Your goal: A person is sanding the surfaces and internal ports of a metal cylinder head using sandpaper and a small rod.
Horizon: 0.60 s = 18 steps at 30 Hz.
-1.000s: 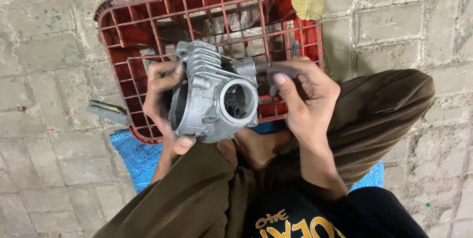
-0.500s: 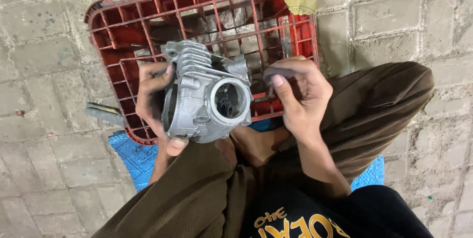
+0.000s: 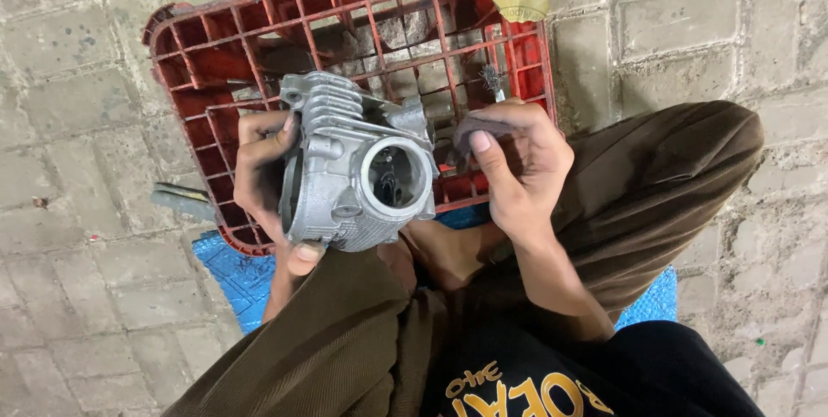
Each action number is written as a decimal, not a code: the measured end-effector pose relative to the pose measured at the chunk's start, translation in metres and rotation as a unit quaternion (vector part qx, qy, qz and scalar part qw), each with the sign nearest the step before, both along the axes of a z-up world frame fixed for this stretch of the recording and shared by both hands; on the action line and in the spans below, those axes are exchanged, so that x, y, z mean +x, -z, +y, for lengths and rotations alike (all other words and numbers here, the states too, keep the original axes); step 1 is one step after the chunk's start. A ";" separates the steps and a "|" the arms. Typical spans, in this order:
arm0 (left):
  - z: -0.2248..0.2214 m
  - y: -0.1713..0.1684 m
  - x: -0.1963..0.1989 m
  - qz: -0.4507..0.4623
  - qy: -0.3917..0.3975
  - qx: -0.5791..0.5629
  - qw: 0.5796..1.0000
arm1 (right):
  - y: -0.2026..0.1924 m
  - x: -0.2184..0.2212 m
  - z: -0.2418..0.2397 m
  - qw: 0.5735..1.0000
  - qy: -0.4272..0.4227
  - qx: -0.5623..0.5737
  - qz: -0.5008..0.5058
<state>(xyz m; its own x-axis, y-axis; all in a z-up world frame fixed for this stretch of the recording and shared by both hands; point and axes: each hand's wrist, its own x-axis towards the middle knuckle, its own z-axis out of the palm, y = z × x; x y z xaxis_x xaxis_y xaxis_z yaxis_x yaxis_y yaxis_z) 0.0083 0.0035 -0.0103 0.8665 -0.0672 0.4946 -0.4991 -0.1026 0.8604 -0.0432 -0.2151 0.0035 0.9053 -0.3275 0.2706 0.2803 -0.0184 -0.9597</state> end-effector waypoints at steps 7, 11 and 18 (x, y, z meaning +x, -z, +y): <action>-0.003 -0.006 -0.001 0.005 0.001 -0.001 1.000 | 0.000 0.001 0.009 1.000 0.012 -0.017 -0.010; -0.002 -0.005 -0.001 0.003 0.002 0.000 1.000 | 0.014 -0.007 0.003 1.000 0.007 -0.024 -0.019; -0.001 -0.001 0.001 -0.032 0.001 0.001 0.999 | 0.010 -0.004 0.003 0.998 0.010 -0.053 -0.033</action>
<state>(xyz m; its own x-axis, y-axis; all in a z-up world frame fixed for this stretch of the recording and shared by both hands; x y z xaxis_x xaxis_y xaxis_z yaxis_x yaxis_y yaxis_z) 0.0097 0.0023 -0.0096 0.8331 -0.0696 0.5487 -0.5531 -0.1034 0.8267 -0.0476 -0.2116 -0.0065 0.8780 -0.3123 0.3627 0.3404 -0.1253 -0.9319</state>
